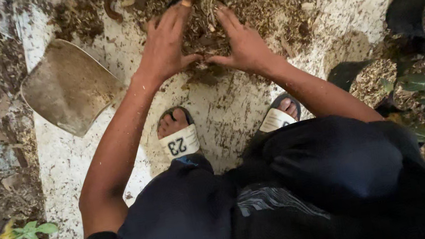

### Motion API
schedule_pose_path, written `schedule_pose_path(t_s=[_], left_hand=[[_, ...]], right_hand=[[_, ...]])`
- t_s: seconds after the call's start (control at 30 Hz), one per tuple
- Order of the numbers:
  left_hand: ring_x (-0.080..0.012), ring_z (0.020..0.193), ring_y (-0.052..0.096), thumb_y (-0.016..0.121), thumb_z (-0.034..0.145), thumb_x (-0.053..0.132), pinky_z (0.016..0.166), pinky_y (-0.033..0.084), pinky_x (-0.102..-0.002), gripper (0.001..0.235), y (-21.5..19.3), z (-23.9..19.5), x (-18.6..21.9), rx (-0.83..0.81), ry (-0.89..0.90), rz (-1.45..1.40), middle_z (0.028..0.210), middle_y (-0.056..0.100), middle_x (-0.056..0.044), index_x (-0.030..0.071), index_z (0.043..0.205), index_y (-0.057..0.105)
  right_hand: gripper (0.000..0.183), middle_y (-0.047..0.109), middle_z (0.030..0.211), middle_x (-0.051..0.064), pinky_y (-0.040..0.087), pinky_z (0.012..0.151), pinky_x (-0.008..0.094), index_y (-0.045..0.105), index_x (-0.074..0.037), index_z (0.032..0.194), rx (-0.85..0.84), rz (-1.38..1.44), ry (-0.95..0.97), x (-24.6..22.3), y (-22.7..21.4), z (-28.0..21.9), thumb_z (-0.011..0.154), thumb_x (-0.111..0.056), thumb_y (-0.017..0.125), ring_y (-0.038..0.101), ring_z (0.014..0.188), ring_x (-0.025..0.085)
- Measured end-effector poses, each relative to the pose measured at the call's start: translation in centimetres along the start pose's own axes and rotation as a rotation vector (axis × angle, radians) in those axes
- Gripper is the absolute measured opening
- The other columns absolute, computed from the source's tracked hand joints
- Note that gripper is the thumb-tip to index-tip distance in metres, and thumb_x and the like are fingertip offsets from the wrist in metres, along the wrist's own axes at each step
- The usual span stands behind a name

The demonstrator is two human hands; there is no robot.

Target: The person sweeps a pile of dry leaves and debris into a dustpan using a broom. They then pick up a small potted plant, remove it from the pot, and place it into a pile of soil or mulch on the floor, covering the roots with their hands.

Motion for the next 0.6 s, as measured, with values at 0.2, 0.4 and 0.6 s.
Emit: schedule_pose_path(t_s=[0.2, 0.4, 0.6], left_hand=[[-0.0332, 0.152, 0.044, 0.091, 0.085, 0.014, 0.127, 0.035, -0.054, 0.105, -3.8, -2.7, -1.0, 0.210, 0.007, -0.161, 0.163, 0.048, -0.014, 0.014, 0.167, 0.025], [-0.0403, 0.154, 0.041, 0.081, 0.098, 0.008, 0.128, 0.038, -0.048, 0.088, -2.4, -2.8, -0.7, 0.311, 0.040, -0.315, 0.167, 0.040, -0.022, 0.010, 0.167, 0.026], [-0.0326, 0.135, 0.060, 0.078, 0.104, 0.012, 0.110, 0.058, -0.047, 0.070, 0.4, 0.2, -2.6, 0.471, -0.010, -0.123, 0.146, 0.058, -0.014, 0.017, 0.160, 0.036]], right_hand=[[0.042, 0.045, 0.165, 0.008, 0.064, 0.092, 0.034, 0.055, -0.015, 0.148, 0.242, 0.191, -0.186, 1.0, -3.0, -1.5, 0.117, -0.039, 0.070, 0.078, 0.110, 0.020], [0.057, 0.060, 0.136, 0.022, 0.063, 0.088, 0.044, 0.070, -0.017, 0.133, 0.604, -0.636, -0.278, -1.4, -6.1, -0.9, 0.086, -0.048, 0.071, 0.073, 0.113, 0.034], [0.025, 0.057, 0.149, 0.010, 0.066, 0.101, 0.042, 0.064, -0.006, 0.136, 0.370, -0.038, -0.359, -1.2, -6.6, 5.6, 0.113, -0.014, 0.069, 0.075, 0.115, 0.029]])
Point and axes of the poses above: each hand's wrist, its own z-axis towards the middle knuckle, its own y-axis out of the palm, x = y × z, the point moved 8 cm from there along z, towards the middle knuckle
